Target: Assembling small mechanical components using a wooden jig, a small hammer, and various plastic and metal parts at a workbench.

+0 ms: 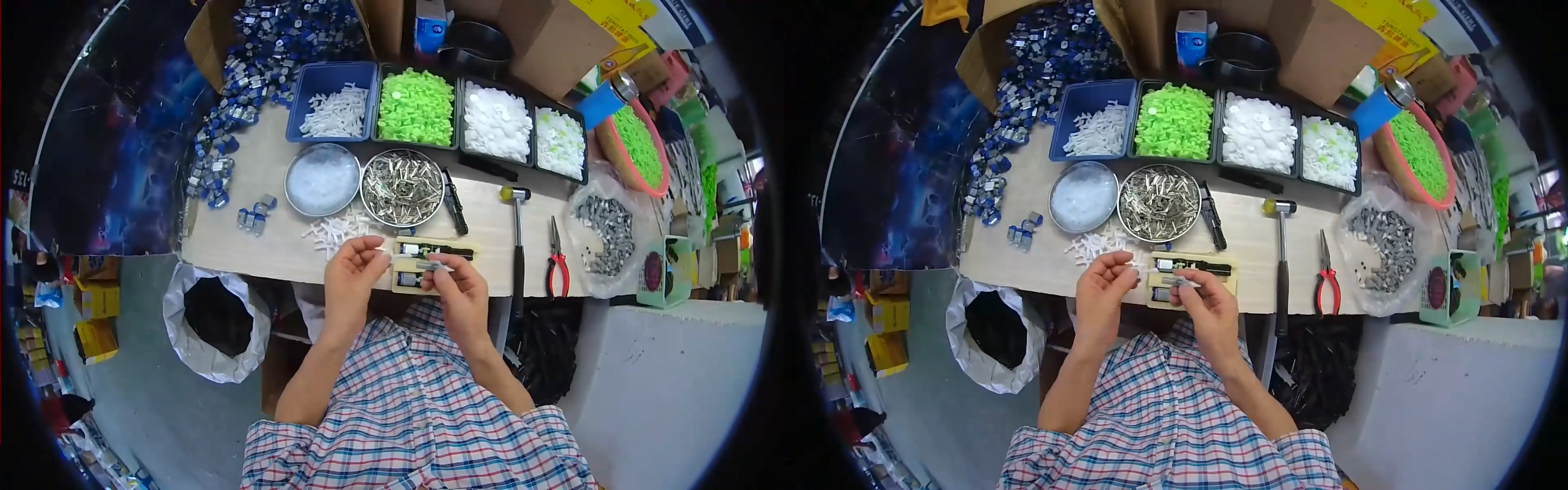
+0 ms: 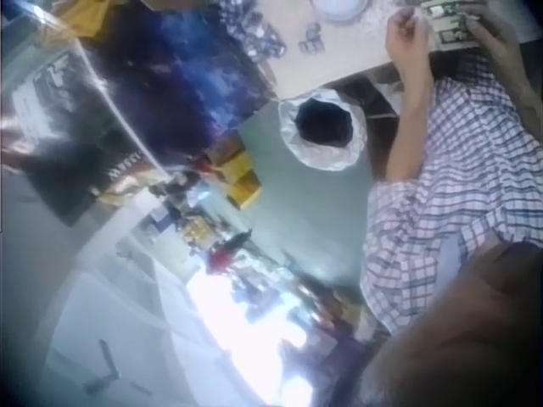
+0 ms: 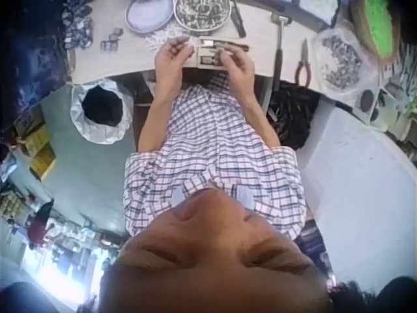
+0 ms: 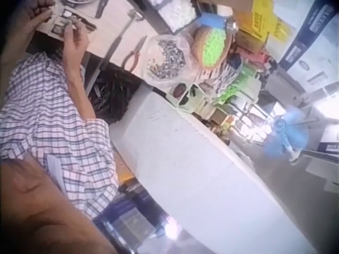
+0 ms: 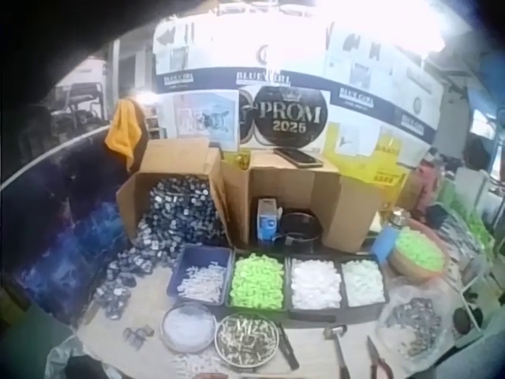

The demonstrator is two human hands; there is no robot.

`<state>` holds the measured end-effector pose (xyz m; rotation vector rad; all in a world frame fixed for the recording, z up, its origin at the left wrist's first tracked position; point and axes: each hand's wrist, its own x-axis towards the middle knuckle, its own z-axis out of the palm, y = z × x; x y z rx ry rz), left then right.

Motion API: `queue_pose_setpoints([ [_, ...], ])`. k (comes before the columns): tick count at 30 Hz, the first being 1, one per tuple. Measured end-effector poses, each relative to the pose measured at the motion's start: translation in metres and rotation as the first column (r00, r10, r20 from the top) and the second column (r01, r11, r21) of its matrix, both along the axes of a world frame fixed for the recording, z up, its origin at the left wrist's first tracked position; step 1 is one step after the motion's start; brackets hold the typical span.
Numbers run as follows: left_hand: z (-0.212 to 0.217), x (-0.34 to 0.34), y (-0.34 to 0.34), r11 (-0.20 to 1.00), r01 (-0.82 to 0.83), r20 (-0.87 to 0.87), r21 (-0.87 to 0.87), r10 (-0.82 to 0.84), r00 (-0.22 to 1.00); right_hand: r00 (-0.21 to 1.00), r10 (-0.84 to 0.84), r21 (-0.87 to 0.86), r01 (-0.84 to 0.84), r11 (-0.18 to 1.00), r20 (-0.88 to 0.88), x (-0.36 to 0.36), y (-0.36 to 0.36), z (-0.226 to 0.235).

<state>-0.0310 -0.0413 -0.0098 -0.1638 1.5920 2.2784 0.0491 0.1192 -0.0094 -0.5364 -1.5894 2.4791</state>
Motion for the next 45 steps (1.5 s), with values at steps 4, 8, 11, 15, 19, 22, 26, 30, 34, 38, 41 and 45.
queue_pose_setpoints([
  [4,0.0,0.008,0.006,0.997,0.052,0.052,0.053,-0.055,0.997,0.998,-0.057,-0.158,0.053,0.986,-0.018,0.005,-0.002,-0.006],
  [8,0.0,0.01,0.006,0.996,0.073,0.043,0.058,-0.076,0.996,0.998,-0.063,-0.077,0.063,0.995,-0.002,0.007,0.001,-0.007],
  [11,0.001,0.011,0.007,0.996,0.081,0.012,0.039,-0.082,0.997,0.999,-0.046,-0.056,0.046,0.997,-0.003,0.008,0.006,-0.005],
  [15,0.006,0.009,0.005,0.994,0.112,-0.036,0.001,-0.112,0.993,0.992,0.112,-0.051,-0.109,0.993,0.055,0.008,0.023,-0.003],
  [19,0.008,0.003,0.004,0.942,0.294,-0.106,-0.162,-0.312,0.944,0.958,0.275,-0.109,-0.266,0.958,0.082,0.009,0.042,0.0],
  [22,0.008,0.0,0.01,0.899,0.382,-0.09,-0.214,-0.407,0.909,0.955,0.274,0.181,-0.29,0.94,0.109,0.01,0.053,0.004],
  [26,0.01,-0.007,0.023,0.875,0.464,0.049,-0.139,-0.462,0.886,0.971,0.175,0.284,-0.216,0.934,0.163,0.01,0.05,0.02],
  [30,0.012,-0.005,0.037,0.887,0.42,0.05,-0.19,-0.419,0.907,0.99,0.005,0.314,-0.048,0.948,0.138,0.01,0.057,0.014],
  [34,0.009,-0.005,0.043,0.771,-0.059,-0.559,-0.634,-0.404,0.724,0.983,-0.117,0.593,0.01,0.805,0.143,0.008,0.067,-0.003],
  [38,0.005,-0.007,0.051,0.742,-0.162,-0.691,-0.651,-0.49,0.531,0.984,-0.117,0.632,0.005,0.775,0.135,0.007,0.071,-0.012],
  [41,-0.002,-0.01,0.058,0.71,-0.173,-0.689,-0.682,-0.545,0.479,0.983,-0.101,0.655,-0.025,0.755,0.154,0.003,0.071,-0.01],
  [45,-0.01,-0.014,0.067,0.682,-0.186,-0.684,-0.707,-0.593,0.424,0.984,-0.092,0.706,-0.042,0.707,0.15,-0.001,0.071,-0.011],
])
